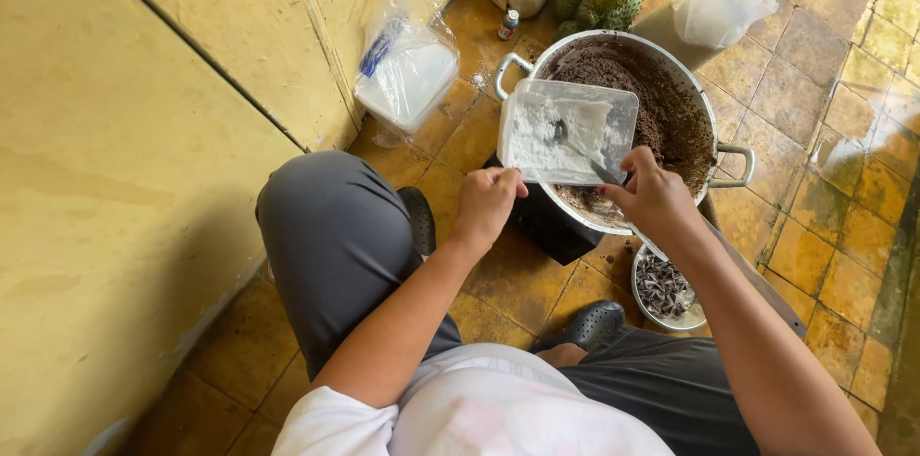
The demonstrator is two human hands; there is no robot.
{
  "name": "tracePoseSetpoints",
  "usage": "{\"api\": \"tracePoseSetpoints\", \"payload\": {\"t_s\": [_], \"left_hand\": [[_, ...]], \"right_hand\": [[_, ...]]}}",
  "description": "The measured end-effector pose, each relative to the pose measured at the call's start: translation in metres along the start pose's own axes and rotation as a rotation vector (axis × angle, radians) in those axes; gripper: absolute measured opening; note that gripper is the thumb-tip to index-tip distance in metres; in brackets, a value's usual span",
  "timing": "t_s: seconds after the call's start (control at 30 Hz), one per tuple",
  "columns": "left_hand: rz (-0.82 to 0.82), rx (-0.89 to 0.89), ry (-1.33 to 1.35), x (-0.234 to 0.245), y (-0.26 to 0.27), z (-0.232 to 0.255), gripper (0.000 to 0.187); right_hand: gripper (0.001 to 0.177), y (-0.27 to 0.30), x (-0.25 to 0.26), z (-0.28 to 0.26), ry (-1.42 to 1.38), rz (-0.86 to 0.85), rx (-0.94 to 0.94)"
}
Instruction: Mixing ingredients in a large pot and processing small seeds by hand
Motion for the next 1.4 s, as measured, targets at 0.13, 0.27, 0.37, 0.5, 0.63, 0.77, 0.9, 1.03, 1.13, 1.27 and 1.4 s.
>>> {"api": "tracePoseSetpoints", "payload": {"t_s": [0.13, 0.27, 0.37, 0.5, 0.63, 0.77, 0.9, 1.03, 1.13, 1.27, 1.4], "left_hand": [[-0.029, 0.044, -0.014, -0.009, 0.010, 0.003, 0.031], [-0.094, 0.038, -0.063, -0.020, 0.007, -0.003, 0.029], [-0.135, 0.033, -0.097, -0.026, 0.006, -0.008, 0.029], [-0.140, 0.027, -0.108, -0.023, 0.010, 0.001, 0.028], [-0.110, 0.046, -0.095, -0.024, 0.024, 0.030, 0.029], [-0.113, 0.002, -0.039, -0.027, 0.022, 0.033, 0.027], [-0.101, -0.064, -0.052, -0.033, 0.017, 0.027, 0.026], [-0.118, -0.069, -0.066, -0.037, 0.017, 0.022, 0.025], [-0.103, -0.077, -0.050, -0.033, 0.020, 0.028, 0.025], [-0.078, -0.053, 0.009, -0.028, 0.015, 0.028, 0.026], [-0.061, -0.033, 0.017, -0.025, 0.000, 0.018, 0.031]], "right_hand": [[0.026, 0.003, 0.001, 0.023, -0.015, 0.057, -0.005], [0.013, -0.003, -0.001, 0.064, -0.057, 0.275, 0.222], [0.015, 0.003, -0.009, 0.080, 0.113, 0.362, 0.516], [0.021, 0.016, -0.014, 0.101, 0.126, 0.432, 0.591], [0.018, 0.018, -0.009, 0.100, 0.030, 0.513, 0.413], [0.016, 0.015, -0.022, 0.097, -0.357, 0.403, 0.115], [0.016, 0.004, -0.041, 0.088, -0.747, 0.355, -0.016], [0.017, -0.004, -0.044, 0.073, -0.932, 0.328, -0.083], [0.018, -0.009, -0.044, 0.079, -1.011, 0.326, -0.158], [0.017, -0.012, -0.036, 0.085, -1.070, 0.349, -0.222], [0.011, -0.010, -0.009, 0.089, -1.288, 0.324, -0.273]]}}
Point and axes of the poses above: each hand's wrist, its own y-axis away from the middle knuckle, its own x-axis out of the back of the hand, z = x × y, the point moved 1 cm from there along -y, towards the middle knuckle, and after that the axes turned 14 degrees about x, right-handed, at the moved point
